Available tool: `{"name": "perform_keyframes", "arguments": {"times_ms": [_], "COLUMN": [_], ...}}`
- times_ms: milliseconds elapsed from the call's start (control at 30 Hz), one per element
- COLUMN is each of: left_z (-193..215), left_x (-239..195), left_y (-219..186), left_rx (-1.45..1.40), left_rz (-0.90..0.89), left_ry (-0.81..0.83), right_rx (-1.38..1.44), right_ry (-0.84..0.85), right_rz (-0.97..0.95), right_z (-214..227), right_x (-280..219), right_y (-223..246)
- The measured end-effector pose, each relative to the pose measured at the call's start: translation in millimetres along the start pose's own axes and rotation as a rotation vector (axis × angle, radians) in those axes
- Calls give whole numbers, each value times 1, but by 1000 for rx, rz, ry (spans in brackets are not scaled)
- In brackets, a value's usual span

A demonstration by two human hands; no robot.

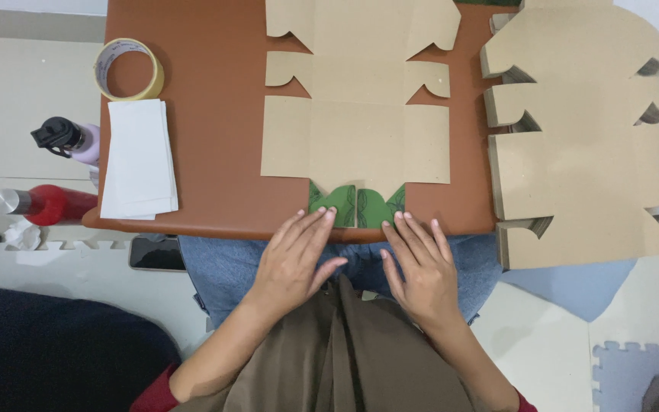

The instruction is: Folding cardboard templates into small boxes and stacking them

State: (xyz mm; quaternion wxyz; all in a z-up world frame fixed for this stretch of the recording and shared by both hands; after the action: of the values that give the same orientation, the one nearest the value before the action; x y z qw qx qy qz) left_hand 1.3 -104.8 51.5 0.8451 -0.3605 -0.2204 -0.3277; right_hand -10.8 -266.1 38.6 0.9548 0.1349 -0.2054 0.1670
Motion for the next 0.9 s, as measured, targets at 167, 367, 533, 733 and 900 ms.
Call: {"name": "perform_keyframes", "arguments": {"times_ms": [167, 367, 533, 733, 900], "left_z": [-6, 8, 7, 3, 4], "left_x": [10, 17, 15, 12, 9], "left_y": [5, 36, 39, 38, 43], "left_rx": [55, 214, 319, 265, 84], "left_rz": [139, 305, 354, 390, 407], "left_ry": [24, -63, -59, -97, -168], "right_rx": [41, 21, -46, 19, 161], "right_ry": [-20, -81, -42, -24, -70], "right_rz": [-41, -165, -254, -250, -260], "right_z": [4, 1, -3, -9, -21], "right_x": [9, 20, 22, 26, 17], "right_y": [-8, -29, -36, -31, -37]}}
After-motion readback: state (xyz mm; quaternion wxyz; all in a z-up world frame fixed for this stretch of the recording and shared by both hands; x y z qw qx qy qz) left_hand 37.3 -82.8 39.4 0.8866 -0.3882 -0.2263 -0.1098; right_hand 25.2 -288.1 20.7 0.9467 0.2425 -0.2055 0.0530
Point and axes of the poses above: each hand's wrist, its own x-axis towards the middle knuckle, its own z-axis out of the back of the hand, y = z × x, the point moved 10 cm from there along x, towards the middle knuckle, and after that the axes turned 3 degrees about -x, right-handed, at the moved point
